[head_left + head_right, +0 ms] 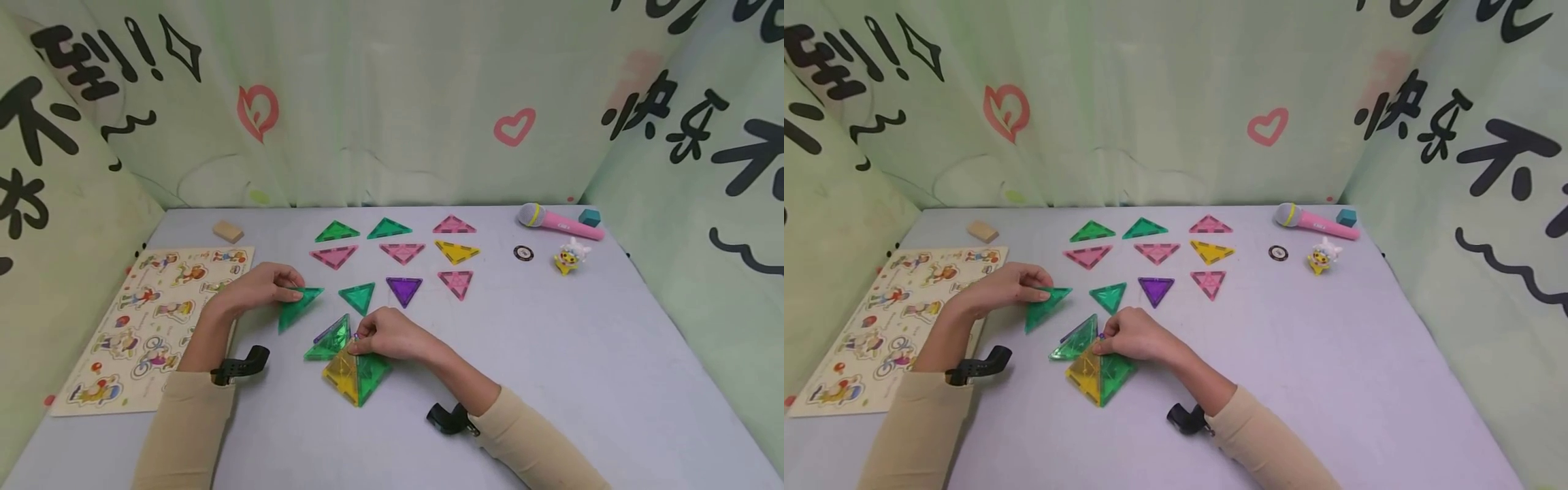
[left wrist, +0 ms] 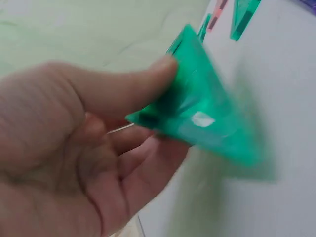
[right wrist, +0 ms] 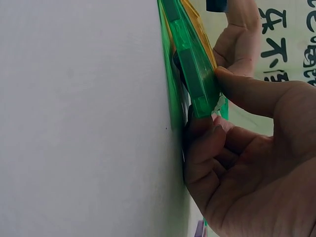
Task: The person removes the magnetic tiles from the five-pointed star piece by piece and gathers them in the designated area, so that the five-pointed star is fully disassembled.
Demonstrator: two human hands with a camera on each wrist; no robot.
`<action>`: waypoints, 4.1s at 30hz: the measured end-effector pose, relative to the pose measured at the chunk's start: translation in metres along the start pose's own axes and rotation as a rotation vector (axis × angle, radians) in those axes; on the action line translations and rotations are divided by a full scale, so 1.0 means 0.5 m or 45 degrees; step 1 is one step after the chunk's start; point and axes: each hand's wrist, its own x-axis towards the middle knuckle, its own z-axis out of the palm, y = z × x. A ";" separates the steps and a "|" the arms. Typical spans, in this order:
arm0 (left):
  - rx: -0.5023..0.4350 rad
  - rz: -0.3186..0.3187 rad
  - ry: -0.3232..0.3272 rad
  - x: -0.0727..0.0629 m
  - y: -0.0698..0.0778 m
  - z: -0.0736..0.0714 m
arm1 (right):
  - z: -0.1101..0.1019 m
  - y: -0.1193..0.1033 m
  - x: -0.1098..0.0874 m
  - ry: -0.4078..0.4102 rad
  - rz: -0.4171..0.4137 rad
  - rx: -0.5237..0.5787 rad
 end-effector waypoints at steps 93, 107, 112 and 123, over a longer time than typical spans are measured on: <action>0.561 0.024 -0.297 0.002 0.103 0.132 | -0.001 0.007 0.001 -0.028 0.009 0.088; 0.572 -0.076 -0.295 0.003 0.100 0.124 | 0.000 0.010 0.002 -0.040 0.029 0.075; 0.659 -0.068 -0.333 -0.005 0.108 0.132 | -0.003 0.013 0.003 -0.051 0.021 0.089; 0.748 -0.076 -0.269 -0.006 0.117 0.143 | -0.005 0.011 0.001 -0.055 0.020 0.102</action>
